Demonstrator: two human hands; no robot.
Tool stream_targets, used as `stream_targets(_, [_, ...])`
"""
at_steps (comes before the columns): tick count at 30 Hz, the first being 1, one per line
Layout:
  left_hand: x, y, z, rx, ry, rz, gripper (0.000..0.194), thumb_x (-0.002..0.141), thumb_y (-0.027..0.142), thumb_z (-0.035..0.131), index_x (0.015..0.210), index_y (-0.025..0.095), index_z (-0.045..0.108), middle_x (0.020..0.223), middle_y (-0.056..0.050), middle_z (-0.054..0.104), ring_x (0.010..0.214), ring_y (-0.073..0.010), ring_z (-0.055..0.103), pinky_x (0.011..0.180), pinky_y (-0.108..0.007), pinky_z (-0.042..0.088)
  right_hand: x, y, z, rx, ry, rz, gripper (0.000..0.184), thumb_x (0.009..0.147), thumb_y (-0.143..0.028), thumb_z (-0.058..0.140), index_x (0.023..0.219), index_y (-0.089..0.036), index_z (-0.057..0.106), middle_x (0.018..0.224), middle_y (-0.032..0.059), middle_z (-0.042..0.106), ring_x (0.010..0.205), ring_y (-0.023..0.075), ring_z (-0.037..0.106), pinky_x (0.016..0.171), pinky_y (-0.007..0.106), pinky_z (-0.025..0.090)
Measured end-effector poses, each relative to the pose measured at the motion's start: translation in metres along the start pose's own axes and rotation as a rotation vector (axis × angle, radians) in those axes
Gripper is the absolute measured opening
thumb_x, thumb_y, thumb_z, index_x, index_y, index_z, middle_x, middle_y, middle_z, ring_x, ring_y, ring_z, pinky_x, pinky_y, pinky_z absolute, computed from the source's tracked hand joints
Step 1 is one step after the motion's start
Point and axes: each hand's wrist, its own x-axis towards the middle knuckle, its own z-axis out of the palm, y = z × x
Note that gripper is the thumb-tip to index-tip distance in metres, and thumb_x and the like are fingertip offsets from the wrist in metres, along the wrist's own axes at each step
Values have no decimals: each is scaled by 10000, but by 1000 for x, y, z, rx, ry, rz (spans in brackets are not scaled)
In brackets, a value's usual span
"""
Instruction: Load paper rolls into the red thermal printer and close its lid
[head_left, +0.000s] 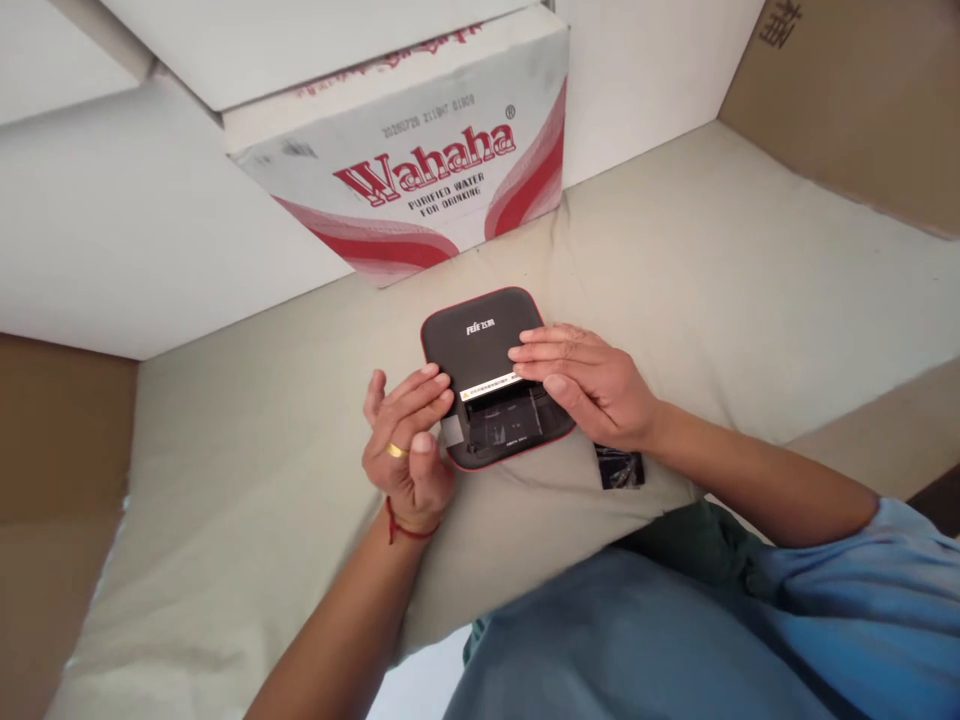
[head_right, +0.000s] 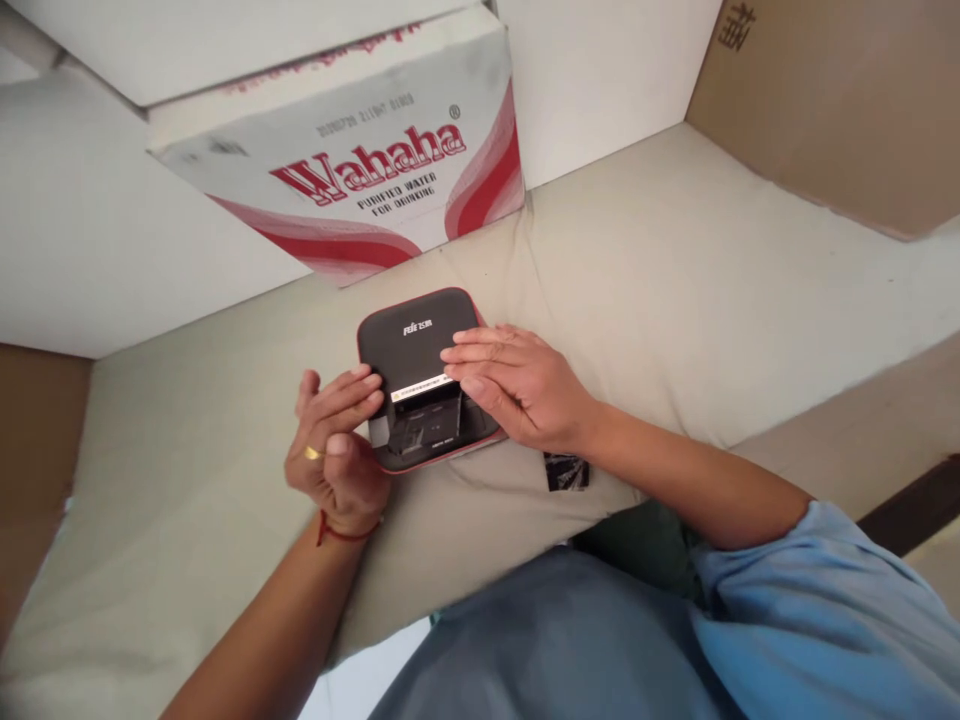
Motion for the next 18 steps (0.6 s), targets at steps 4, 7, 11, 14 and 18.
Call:
stream_targets(4, [2, 0, -1, -4, -58, -15, 288, 1151, 412, 558, 1148, 317, 829, 1237, -33, 872, 1277, -291, 835, 1396, -732, 452, 1, -8, -2, -97, -27, 46, 407, 1218, -379, 500, 1279, -274, 888, 1404, 86, 900, 1426, 253, 800, 1352, 548, 505])
stream_targets(7, [3, -3, -5, -94, -111, -88, 205, 1112, 427, 666, 1189, 332, 831, 1260, -33, 842, 1340, -288, 787, 1395, -678, 478, -9, -10, 0, -75, 10, -74, 403, 1193, -427, 535, 1320, -266, 882, 1443, 108, 882, 1439, 296, 769, 1315, 590, 530])
stream_targets(11, [2, -8, -2, -357, -123, -270, 468, 1020, 569, 789, 1474, 461, 754, 1621, -10, 699, 1673, -326, 570, 1483, -603, 390, -25, -11, 3, -95, 33, -254, 335, 1135, -497, 622, 1281, -368, 895, 1369, 44, 904, 1325, 333, 747, 1186, 622, 594])
stream_targets(14, [1, -11, 2, -554, -247, -482, 933, 948, 707, 829, 1767, 594, 396, 1931, 62, 400, 1850, -336, 325, 1510, -580, 353, -29, -10, 2, -103, 70, -339, 291, 1117, -424, 678, 1309, -346, 884, 1275, 37, 918, 1204, 304, 736, 1040, 537, 625])
stream_targets(18, [-2, -11, 6, -727, -356, -606, 1069, 976, 706, 810, 1834, 607, 180, 2007, 73, 249, 1868, -322, 296, 1509, -557, 370, -29, -9, -1, -118, 12, -325, 318, 1111, -430, 702, 1375, -365, 866, 1304, 24, 914, 1168, 294, 738, 994, 526, 615])
